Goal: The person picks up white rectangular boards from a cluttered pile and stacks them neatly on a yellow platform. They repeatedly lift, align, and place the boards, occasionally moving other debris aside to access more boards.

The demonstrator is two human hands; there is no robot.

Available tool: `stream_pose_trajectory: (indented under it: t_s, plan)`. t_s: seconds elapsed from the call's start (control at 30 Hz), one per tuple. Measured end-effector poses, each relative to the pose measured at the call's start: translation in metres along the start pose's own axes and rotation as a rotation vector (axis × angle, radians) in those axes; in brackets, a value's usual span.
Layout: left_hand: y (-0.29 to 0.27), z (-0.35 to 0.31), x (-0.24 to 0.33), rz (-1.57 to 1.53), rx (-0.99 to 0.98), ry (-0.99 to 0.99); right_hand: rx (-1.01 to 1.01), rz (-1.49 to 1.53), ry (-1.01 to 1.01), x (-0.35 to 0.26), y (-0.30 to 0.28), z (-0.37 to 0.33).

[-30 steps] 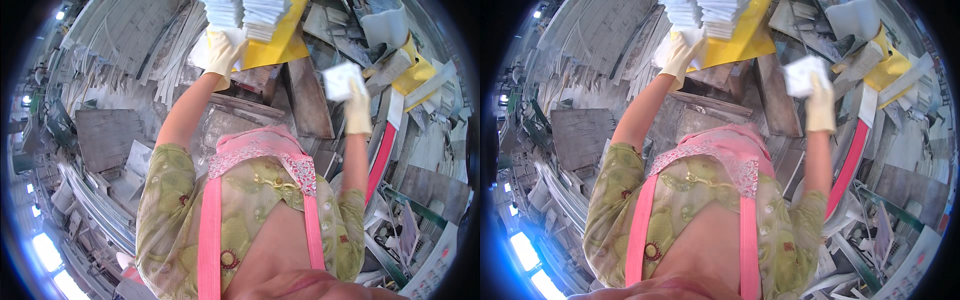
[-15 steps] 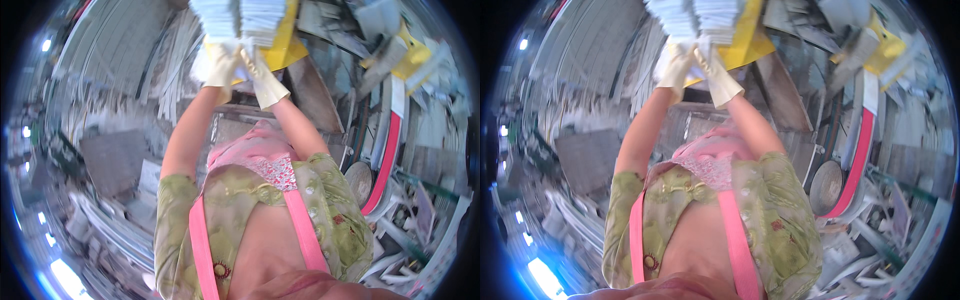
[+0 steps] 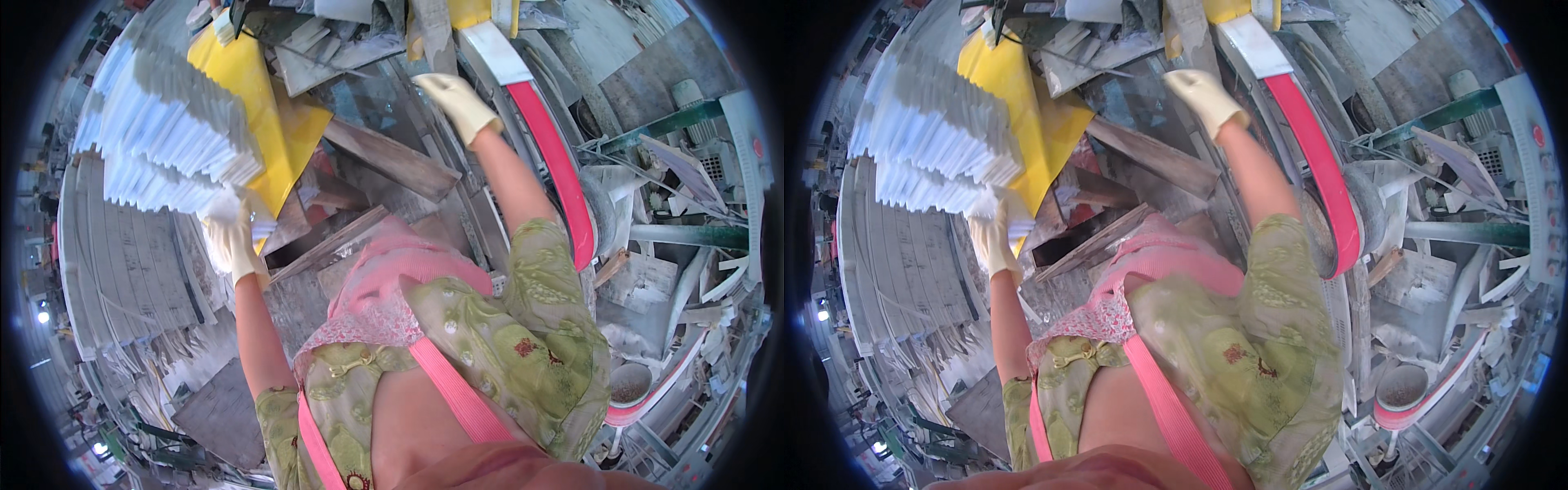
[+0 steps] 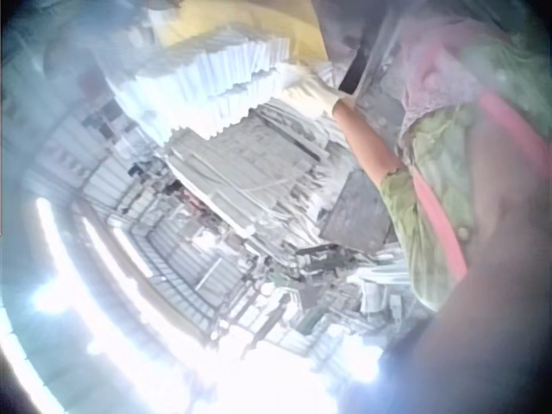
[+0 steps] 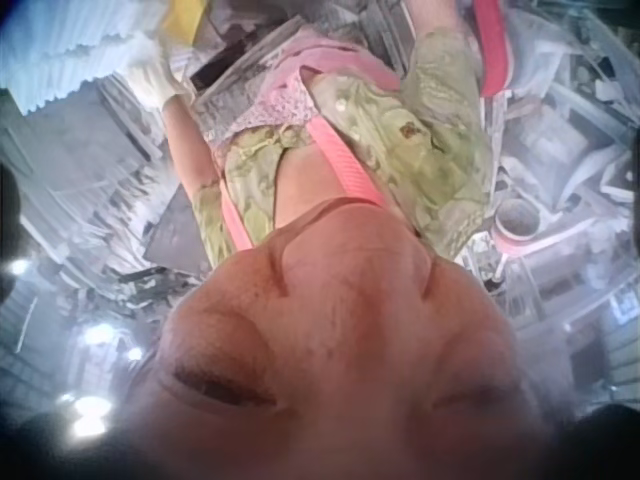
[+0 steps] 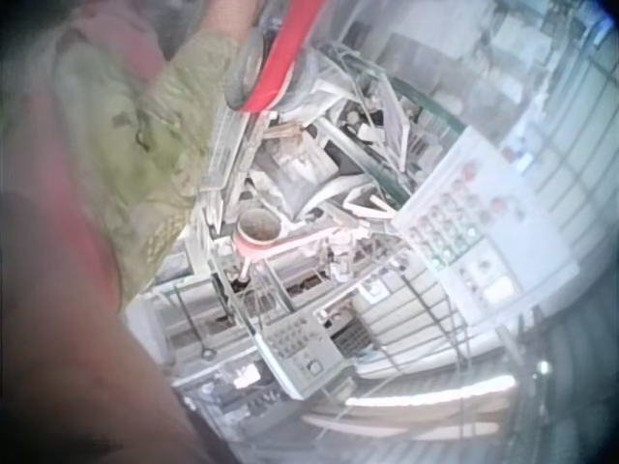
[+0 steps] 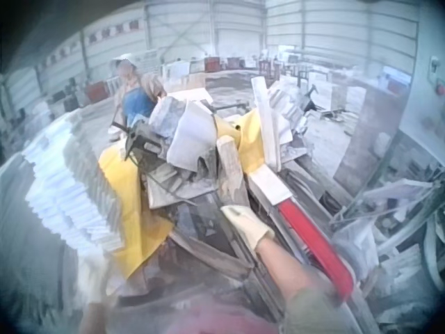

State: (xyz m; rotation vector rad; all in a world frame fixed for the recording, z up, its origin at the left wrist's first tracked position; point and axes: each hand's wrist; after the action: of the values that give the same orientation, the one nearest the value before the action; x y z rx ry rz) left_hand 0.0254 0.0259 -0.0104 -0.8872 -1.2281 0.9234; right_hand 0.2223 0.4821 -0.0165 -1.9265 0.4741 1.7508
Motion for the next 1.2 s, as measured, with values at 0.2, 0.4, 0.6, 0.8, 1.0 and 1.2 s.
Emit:
stream_pose_trajectory:
  t_s: [0.2,0.4,0.6,0.8,1.0,1.2]
  plan:
    - [0.012,0.003,-0.012,0.054,0.065,0.074,0.58,-0.968,-0.153,0.069,-0.144,0.086]
    - [0.006,-0.006,-0.013,0.161,0.065,-0.04,0.504,-1.265,0.053,0.08,-0.162,0.144]
    - [0.003,-0.011,-0.009,0.135,0.032,-0.068,0.416,-1.284,0.21,0.072,-0.139,0.153]
    - [0.005,-0.013,-0.009,0.106,0.063,-0.082,0.391,-1.294,0.167,0.073,-0.143,0.135]
    - [0.008,-0.01,-0.003,0.124,0.12,-0.053,0.364,-1.302,0.139,0.08,-0.153,0.08]
    - [-0.001,-0.009,0.004,0.114,0.058,-0.084,0.244,-1.33,0.078,0.101,-0.183,0.012]
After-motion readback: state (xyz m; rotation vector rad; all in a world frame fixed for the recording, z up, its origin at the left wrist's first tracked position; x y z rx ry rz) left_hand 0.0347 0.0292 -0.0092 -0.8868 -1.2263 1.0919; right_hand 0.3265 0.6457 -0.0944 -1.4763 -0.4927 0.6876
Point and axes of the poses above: each hand's wrist, its own z-axis towards the middle knuckle, its own y-axis out of the palm, x = y × z, and after that the axes turned 1 degree about y, right-handed
